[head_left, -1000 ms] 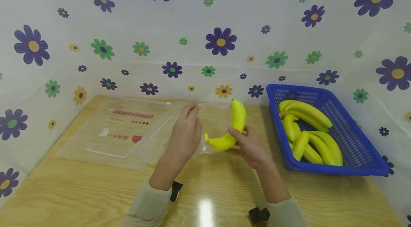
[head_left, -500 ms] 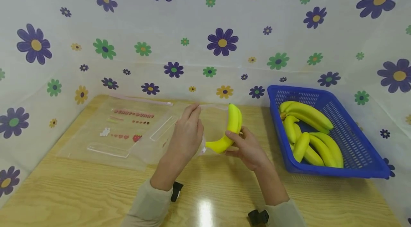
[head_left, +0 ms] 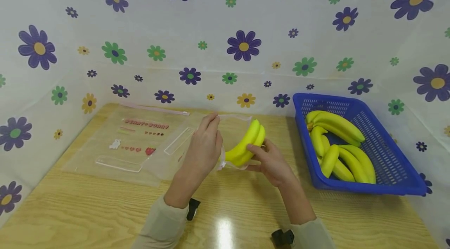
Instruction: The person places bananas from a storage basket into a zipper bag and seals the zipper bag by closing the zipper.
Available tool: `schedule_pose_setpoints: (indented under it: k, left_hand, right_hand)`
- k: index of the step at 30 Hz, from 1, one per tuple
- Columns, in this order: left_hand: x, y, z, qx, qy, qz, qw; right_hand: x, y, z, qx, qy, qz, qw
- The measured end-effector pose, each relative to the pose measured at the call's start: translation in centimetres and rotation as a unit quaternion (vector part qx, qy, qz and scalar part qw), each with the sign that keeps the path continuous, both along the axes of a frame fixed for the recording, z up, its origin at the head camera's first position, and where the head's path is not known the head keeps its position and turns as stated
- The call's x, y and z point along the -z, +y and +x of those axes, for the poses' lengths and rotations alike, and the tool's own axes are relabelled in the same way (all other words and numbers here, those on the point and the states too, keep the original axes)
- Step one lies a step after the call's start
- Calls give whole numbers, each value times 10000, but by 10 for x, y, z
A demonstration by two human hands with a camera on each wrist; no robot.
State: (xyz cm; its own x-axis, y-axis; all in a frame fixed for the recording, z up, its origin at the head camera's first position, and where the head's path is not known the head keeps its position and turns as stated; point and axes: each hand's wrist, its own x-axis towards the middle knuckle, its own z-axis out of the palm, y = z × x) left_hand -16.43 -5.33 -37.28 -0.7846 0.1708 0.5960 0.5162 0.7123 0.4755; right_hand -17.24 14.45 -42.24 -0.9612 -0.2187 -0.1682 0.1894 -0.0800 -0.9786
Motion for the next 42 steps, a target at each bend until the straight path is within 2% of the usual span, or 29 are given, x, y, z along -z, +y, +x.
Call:
schedule_pose_setpoints:
  k: [10, 20, 27, 34, 39, 42]
  left_hand:
    - [-2, -1, 0, 61, -49, 50, 10000]
    - [-4, -1, 2, 61, -72, 22, 10000]
    - [-4, -1, 2, 47, -169, 26, 9998]
    - [-4, 0, 2, 47, -245, 18, 9997]
    - [-4, 0, 4, 118, -368, 31, 9992]
    - [-4, 1, 4, 171, -305, 17, 9994]
  right_hand:
    - [-4, 2, 0, -14, -45, -217, 9998]
    - [-2, 3, -1, 49, 154, -83, 9998]
    - [-5, 1, 0, 119, 15, -165, 9998]
    - [-9, 1, 0, 214, 72, -201, 9995]
    - [-12, 1, 1, 273, 121, -346, 9990]
    - [-13, 2, 2, 350, 155, -475, 9981]
